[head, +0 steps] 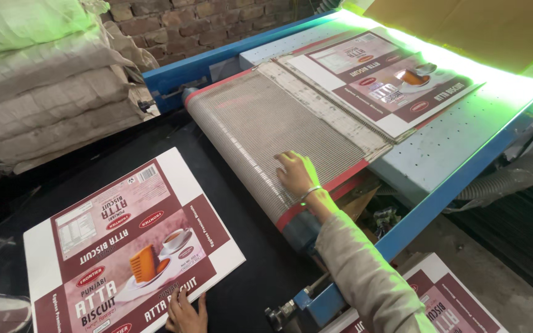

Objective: The person repeatedly picks up printed cardboard sheets and places them onto a conveyor belt, where a laminating film is applied to the surface. The person then removes the laminated sheets and stacks them on the table.

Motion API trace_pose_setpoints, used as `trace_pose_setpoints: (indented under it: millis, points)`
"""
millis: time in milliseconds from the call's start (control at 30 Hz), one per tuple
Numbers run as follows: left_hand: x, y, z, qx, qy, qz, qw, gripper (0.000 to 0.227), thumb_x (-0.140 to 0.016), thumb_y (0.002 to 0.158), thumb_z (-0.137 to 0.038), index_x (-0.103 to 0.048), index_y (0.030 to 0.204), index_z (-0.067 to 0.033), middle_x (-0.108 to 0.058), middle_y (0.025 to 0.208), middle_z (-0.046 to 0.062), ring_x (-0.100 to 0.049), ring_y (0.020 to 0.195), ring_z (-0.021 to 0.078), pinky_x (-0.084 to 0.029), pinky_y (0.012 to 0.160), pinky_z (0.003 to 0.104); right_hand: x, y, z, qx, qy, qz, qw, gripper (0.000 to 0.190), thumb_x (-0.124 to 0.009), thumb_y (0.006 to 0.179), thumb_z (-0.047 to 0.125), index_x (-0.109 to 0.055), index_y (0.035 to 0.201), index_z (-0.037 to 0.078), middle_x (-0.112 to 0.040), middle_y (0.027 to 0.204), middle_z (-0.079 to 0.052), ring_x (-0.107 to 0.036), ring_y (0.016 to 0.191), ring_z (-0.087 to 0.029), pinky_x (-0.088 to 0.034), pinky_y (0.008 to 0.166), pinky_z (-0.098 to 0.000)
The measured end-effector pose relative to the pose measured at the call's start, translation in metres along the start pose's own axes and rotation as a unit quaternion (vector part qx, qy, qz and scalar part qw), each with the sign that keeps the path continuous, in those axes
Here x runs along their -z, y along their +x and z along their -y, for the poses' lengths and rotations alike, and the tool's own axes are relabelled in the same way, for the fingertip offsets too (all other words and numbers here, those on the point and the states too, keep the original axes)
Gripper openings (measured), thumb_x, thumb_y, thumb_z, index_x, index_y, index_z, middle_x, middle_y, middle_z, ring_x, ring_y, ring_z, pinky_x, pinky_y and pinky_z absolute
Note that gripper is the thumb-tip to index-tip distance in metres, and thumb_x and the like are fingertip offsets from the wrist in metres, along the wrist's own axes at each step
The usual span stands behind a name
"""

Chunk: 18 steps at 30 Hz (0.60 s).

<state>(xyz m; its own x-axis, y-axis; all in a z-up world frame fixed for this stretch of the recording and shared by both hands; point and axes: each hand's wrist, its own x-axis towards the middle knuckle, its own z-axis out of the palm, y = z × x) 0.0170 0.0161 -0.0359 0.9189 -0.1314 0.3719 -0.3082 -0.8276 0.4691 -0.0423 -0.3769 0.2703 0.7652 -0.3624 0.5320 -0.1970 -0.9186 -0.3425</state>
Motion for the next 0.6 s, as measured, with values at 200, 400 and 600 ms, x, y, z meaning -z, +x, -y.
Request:
trace_pose_setpoints:
  millis: [200,400,600]
  points:
    - [0.004,0.015,-0.023,-0.036,-0.102,0.028,0.994,0.067,-0.067,0.087,-0.049,-0.056,0.136,-0.0052,-0.052,0.147,0.015,-0.047,0.138,0.0361,-0.035,0.111,0.059,0.008,0.005,-0.053,-0.043,-0.06,-0.039,0.997,0.039,-0.07,0.081,0.018,-0.07,0.119,0.009,-0.07,0.121,-0.013,-0.066,0.11,-0.035,-0.052,0.096,-0.0461]
    - [0.017,0.054,-0.078,-0.068,-0.225,0.048,0.971,0.07,-0.07,0.09,-0.041,-0.049,0.139,0.0049,-0.05,0.143,0.027,-0.045,0.136,0.0422,-0.034,0.112,0.054,0.006,0.002,-0.129,-0.159,-0.192,-0.056,0.967,0.064,-0.07,0.085,0.036,-0.058,0.141,0.008,-0.061,0.139,-0.015,-0.054,0.131,-0.034,-0.04,0.108,-0.0509]
    - [0.038,0.074,-0.12,-0.035,-0.286,0.116,0.951,0.065,-0.069,0.091,-0.041,-0.05,0.136,0.0009,-0.054,0.137,0.024,-0.047,0.133,0.041,-0.037,0.111,0.05,0.025,-0.008,-0.164,-0.254,-0.258,-0.015,0.932,0.084,-0.065,0.086,0.056,-0.044,0.153,0.01,-0.041,0.158,-0.016,-0.037,0.146,-0.035,-0.026,0.113,-0.0602]
